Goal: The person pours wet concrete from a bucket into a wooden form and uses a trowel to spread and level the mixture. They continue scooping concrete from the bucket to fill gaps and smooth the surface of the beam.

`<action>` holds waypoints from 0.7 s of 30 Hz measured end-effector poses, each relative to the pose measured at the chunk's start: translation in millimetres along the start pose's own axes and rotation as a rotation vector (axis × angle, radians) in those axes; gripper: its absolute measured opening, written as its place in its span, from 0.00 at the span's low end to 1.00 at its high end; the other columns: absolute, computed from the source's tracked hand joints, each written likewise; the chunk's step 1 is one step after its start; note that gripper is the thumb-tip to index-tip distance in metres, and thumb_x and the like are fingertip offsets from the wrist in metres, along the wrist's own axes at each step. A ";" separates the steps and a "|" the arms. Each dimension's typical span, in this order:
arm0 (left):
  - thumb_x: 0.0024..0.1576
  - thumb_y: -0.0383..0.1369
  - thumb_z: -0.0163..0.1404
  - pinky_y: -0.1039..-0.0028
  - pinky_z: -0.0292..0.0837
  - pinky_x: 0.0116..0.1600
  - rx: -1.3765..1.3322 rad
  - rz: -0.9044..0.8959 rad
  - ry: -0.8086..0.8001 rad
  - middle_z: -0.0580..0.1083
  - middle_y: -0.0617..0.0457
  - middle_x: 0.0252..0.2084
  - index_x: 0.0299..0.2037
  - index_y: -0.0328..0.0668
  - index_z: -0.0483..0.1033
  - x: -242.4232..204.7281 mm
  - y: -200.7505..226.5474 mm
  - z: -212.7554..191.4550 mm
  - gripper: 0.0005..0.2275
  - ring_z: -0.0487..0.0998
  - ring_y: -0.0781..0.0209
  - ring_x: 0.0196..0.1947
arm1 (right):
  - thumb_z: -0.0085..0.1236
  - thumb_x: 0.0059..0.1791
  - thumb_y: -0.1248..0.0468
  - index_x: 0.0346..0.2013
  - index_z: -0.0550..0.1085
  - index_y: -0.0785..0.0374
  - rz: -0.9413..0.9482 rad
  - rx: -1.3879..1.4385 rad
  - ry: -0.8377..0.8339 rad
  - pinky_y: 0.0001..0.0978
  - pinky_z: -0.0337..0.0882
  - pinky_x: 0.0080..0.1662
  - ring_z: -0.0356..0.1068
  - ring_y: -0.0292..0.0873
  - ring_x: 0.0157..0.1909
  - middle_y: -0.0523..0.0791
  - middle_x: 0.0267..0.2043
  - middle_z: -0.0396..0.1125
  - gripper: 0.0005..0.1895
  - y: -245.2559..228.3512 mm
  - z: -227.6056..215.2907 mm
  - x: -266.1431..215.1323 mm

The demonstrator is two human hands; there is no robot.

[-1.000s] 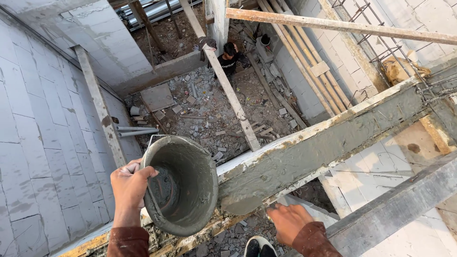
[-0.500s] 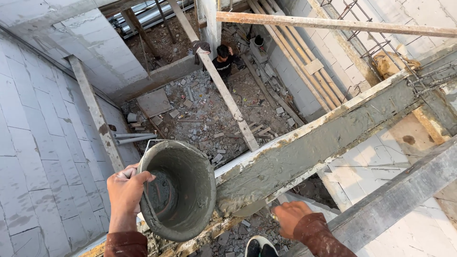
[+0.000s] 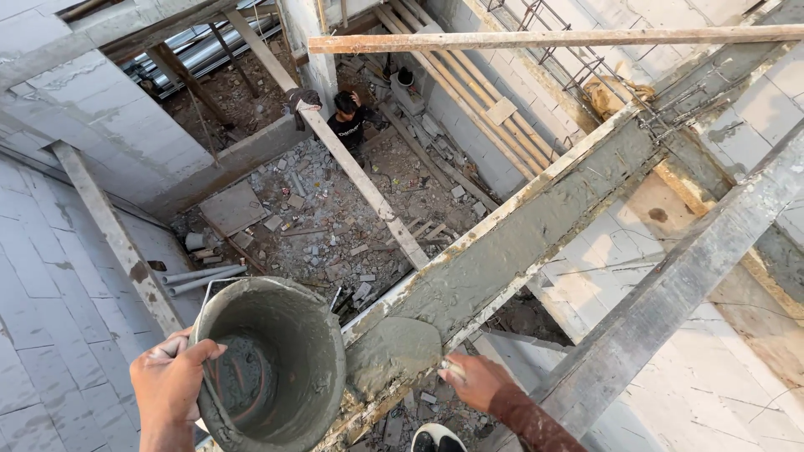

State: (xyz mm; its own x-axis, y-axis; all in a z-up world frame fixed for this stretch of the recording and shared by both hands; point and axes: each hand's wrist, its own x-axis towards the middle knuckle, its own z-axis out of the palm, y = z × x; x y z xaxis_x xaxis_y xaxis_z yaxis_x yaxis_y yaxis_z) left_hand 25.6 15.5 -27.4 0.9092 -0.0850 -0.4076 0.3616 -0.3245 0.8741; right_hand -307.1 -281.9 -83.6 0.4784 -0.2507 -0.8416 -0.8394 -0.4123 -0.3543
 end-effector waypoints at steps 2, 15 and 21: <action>0.45 0.16 0.55 0.74 0.71 0.33 0.024 -0.050 0.019 0.79 0.55 0.39 0.33 0.21 0.81 -1.5 10.8 3.6 0.07 0.73 0.68 0.30 | 0.48 0.51 0.40 0.62 0.71 0.57 -0.006 -0.053 0.290 0.45 0.74 0.55 0.76 0.50 0.51 0.51 0.54 0.74 0.33 43.7 -18.5 22.5; 0.46 0.12 0.57 0.80 0.69 0.39 0.149 0.077 0.030 0.79 0.54 0.35 0.39 0.14 0.81 74.6 -80.0 -34.6 0.11 0.72 0.72 0.30 | 0.48 0.49 0.37 0.62 0.71 0.53 0.081 -0.015 0.440 0.44 0.67 0.64 0.70 0.49 0.63 0.46 0.64 0.68 0.34 128.3 -79.5 63.3; 0.45 0.14 0.62 0.77 0.61 0.36 0.304 0.055 -0.013 0.76 0.44 0.28 0.51 0.27 0.85 197.8 -191.4 -99.6 0.20 0.64 0.65 0.26 | 0.52 0.48 0.37 0.62 0.73 0.53 0.185 0.086 0.641 0.42 0.67 0.64 0.69 0.51 0.65 0.48 0.64 0.69 0.35 155.4 -108.2 84.1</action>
State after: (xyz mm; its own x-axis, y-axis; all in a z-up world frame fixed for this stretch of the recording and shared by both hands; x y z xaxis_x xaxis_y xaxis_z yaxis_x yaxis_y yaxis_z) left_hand 156.8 154.6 -249.0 0.9222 -0.1216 -0.3672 0.2318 -0.5862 0.7763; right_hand -369.4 -461.9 -165.4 0.3615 -0.7920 -0.4920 -0.9270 -0.2485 -0.2811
